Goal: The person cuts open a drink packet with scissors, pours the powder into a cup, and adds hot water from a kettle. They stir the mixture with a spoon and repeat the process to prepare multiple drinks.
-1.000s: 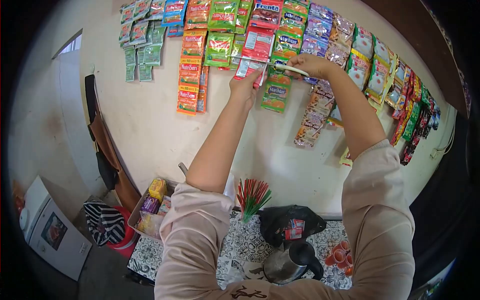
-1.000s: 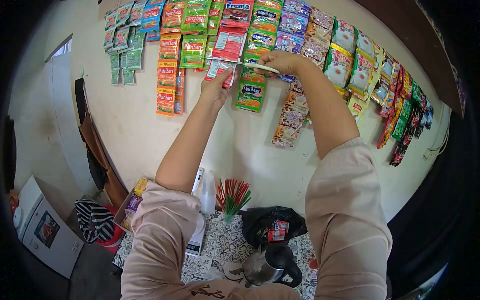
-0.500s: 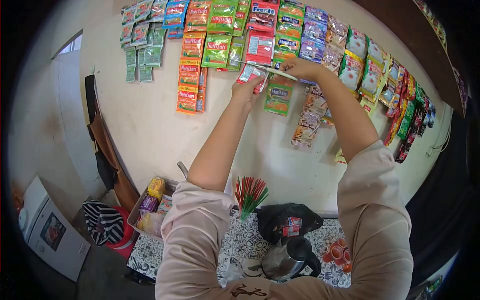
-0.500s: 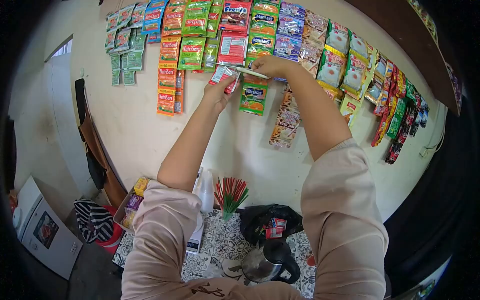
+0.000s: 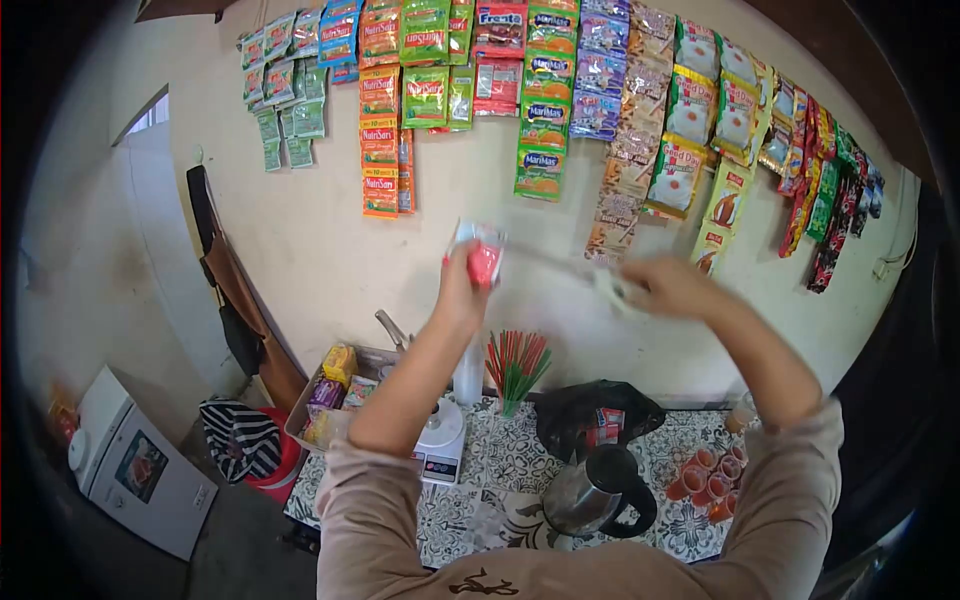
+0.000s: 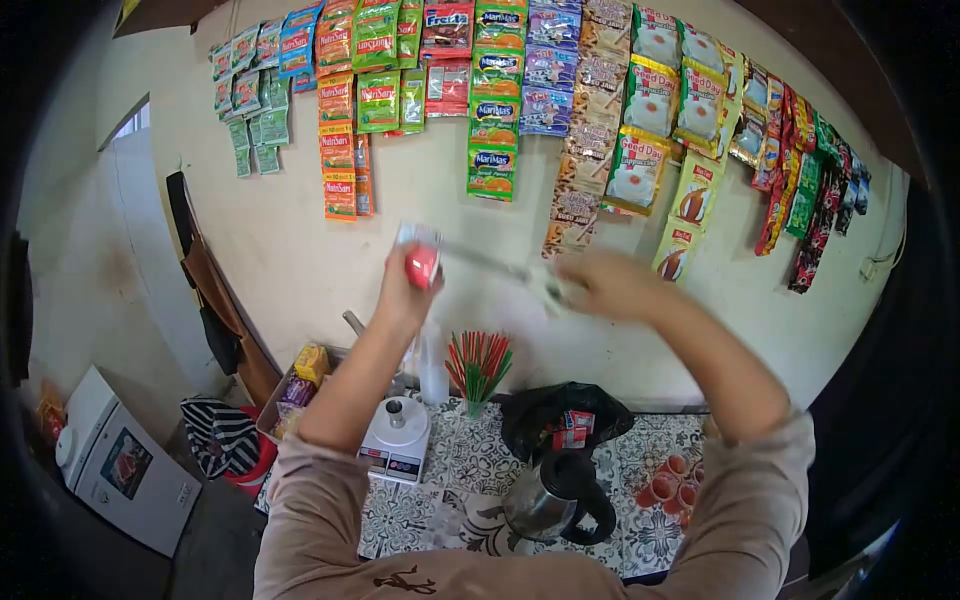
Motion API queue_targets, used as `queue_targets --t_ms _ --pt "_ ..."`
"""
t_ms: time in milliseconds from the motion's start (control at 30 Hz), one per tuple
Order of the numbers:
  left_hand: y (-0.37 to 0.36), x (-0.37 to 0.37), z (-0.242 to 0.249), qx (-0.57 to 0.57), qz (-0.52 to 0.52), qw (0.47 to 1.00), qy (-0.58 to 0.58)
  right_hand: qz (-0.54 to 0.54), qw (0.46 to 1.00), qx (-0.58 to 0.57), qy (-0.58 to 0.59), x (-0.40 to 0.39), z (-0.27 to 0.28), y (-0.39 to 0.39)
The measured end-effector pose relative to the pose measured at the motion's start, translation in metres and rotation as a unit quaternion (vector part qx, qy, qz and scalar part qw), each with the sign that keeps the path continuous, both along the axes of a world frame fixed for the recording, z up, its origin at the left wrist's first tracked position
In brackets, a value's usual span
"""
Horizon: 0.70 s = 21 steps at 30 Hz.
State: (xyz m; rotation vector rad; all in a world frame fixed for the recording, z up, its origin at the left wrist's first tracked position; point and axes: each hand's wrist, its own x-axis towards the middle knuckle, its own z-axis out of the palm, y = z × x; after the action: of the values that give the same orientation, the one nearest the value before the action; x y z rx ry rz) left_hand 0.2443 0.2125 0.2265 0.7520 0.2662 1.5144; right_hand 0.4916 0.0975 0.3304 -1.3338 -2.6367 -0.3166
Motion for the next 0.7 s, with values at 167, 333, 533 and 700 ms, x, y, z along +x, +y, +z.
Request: queue_targets --t_ms 167,333,533,700 --pt "-0.096 0.0 -0.087 -0.037 -0.041 0.998 -0.003 -0.155 0.976 -0.104 0.111 0.073 -0.101 -0.146" --pt "-0.173 0.029 -0.136 -0.01 0.037 0.998 0.058 -0.328 0.895 -0.138 0.268 0.137 -0.184 -0.248" --pt "-0.211 0.045 -0.174 -0.071 0.008 0.996 0.044 -0.44 0.833 -0.225 0.25 0.159 -0.215 -0.317" --pt "-0.236 0.066 -0.187 -0.161 0.058 0.984 0.044 -0.428 0.828 -0.267 0.244 0.168 -0.275 -0.321"
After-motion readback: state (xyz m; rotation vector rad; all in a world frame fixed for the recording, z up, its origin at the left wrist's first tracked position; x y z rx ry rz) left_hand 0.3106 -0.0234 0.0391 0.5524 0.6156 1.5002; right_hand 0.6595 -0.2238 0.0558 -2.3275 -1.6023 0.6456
